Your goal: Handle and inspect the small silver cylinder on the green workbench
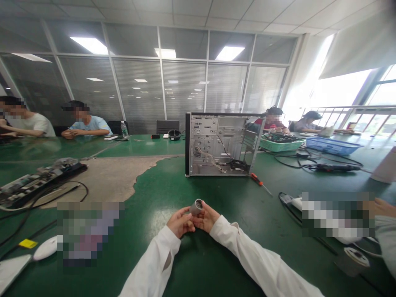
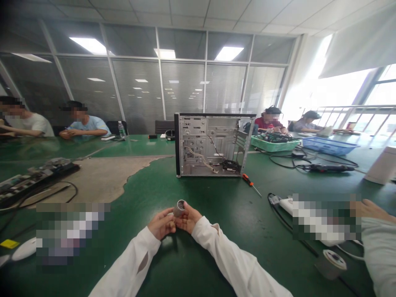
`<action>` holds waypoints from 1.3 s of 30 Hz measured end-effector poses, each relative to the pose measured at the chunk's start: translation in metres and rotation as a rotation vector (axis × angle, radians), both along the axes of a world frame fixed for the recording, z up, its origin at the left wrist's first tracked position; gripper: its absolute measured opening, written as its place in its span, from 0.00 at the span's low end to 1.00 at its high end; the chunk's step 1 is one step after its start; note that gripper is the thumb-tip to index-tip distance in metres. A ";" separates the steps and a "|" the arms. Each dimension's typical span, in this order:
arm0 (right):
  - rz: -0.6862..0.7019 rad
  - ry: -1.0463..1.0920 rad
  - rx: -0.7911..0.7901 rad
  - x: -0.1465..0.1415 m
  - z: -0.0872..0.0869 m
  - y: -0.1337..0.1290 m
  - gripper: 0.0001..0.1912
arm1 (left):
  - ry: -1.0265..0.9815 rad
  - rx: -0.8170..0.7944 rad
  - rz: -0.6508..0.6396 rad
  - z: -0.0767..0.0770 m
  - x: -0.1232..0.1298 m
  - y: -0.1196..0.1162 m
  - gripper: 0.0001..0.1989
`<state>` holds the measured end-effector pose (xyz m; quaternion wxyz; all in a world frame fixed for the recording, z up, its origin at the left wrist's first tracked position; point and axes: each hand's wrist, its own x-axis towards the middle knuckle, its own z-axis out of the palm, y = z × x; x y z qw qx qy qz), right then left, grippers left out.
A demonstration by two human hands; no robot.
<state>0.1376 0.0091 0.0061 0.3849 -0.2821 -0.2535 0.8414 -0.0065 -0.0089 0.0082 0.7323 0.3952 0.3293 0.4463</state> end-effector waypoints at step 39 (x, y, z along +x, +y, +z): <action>-0.438 -0.812 0.955 -0.010 -0.011 -0.012 0.31 | 0.399 0.320 0.486 -0.011 0.014 0.001 0.19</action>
